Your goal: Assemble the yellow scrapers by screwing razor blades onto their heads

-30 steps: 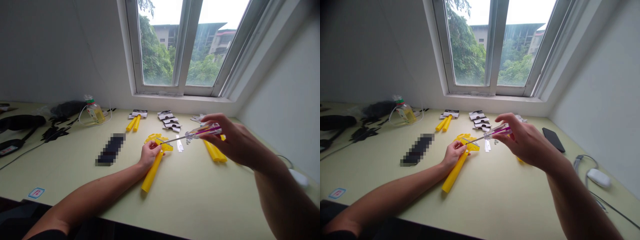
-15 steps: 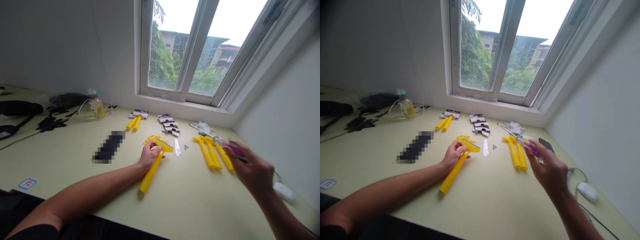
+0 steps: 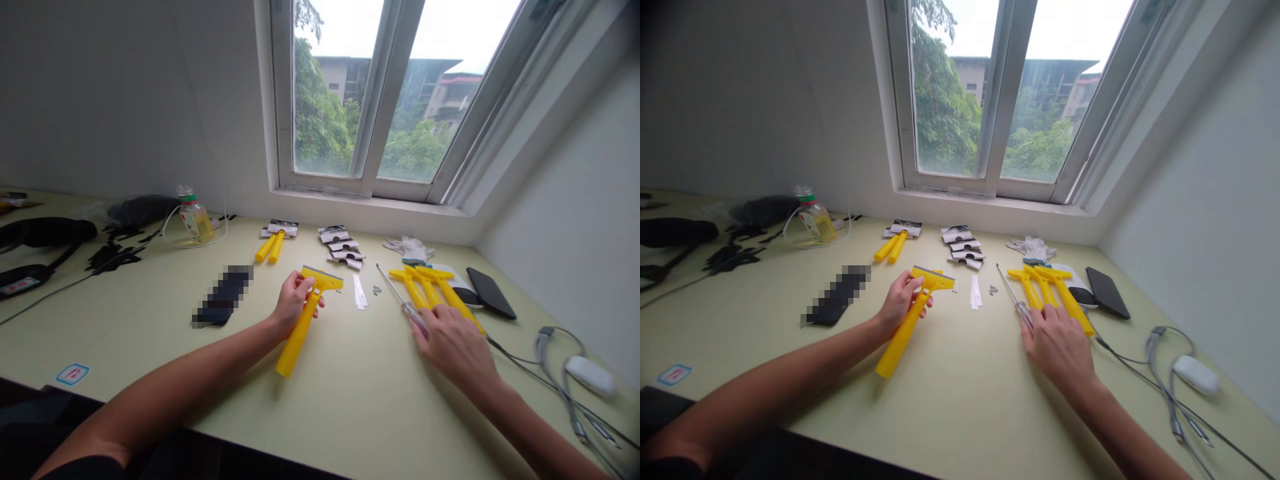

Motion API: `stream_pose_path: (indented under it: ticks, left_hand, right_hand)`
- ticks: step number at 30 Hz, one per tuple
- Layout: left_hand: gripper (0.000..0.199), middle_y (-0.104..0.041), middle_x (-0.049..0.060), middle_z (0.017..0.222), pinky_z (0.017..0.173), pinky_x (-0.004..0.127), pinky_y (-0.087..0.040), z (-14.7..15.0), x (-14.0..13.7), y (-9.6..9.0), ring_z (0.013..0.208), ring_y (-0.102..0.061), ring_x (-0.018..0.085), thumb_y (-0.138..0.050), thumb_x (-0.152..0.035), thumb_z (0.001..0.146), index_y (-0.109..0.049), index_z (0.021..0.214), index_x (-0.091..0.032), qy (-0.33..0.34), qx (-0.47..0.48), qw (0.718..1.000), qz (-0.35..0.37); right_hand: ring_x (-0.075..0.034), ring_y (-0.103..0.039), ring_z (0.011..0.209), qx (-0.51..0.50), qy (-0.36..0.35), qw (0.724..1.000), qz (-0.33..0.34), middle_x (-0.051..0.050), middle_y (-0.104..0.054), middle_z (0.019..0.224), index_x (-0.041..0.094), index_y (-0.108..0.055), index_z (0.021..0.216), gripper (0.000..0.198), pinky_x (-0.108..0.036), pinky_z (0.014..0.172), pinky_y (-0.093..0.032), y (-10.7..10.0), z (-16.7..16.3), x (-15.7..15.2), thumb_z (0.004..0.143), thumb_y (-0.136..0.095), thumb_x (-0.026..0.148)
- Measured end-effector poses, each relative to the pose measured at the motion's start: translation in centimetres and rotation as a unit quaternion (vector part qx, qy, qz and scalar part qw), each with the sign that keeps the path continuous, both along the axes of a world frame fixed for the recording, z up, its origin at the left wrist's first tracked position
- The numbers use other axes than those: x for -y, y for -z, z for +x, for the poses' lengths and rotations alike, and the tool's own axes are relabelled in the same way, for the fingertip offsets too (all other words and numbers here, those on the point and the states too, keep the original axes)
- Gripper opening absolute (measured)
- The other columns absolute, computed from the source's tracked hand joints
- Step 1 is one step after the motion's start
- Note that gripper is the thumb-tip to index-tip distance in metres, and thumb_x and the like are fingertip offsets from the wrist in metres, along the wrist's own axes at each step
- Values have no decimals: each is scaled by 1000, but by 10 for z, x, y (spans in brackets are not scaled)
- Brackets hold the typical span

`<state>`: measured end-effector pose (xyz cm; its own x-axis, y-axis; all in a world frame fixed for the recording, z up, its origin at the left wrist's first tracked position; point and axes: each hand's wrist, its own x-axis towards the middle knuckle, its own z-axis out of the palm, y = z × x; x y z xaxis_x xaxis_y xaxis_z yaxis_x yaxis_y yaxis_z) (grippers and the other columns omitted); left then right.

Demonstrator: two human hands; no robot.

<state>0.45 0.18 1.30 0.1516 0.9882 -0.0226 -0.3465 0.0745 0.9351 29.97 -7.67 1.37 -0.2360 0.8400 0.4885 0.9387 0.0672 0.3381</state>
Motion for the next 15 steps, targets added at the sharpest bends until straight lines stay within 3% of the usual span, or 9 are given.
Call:
stream_pose_path:
  ticks: [3, 8, 11, 15]
  left_hand:
    - [27, -57, -1, 80, 41, 21, -44, -11, -1, -5, 59, -63, 14, -65, -33, 75, -45, 87, -20, 8, 32, 999, -8]
    - [19, -63, 4, 90, 52, 25, -49, -19, 2, -12, 72, -65, 17, -61, -26, 74, -51, 88, -19, 40, 100, 994, -29]
    - [19, -63, 5, 90, 59, 26, -51, -19, 8, -15, 73, -64, 16, -66, -22, 72, -53, 86, -18, 55, 103, 992, -36]
    - [30, -59, 2, 92, 64, 25, -53, -16, 16, -17, 71, -62, 12, -74, -18, 69, -51, 88, -19, 43, 108, 993, -20]
  right_hand:
    - [-28, -59, 79, -58, -55, 996, -31, -12, -65, 84, 17, -68, 89, 24, -40, 69, -45, -5, -2, -7, 88, -50, 34]
    - [-23, -62, 87, -152, -152, 961, -176, -8, -71, 89, 18, -70, 96, 27, -34, 78, -45, -18, -46, -46, 93, -44, 25]
    - [-20, -63, 88, -146, -160, 952, -215, -7, -72, 93, 20, -70, 97, 23, -29, 75, -43, -18, -77, -77, 91, -49, 24]
    - [-20, -63, 84, -133, -139, 959, -210, -8, -72, 88, 19, -70, 86, 19, -29, 72, -39, -7, -98, -101, 89, -52, 24]
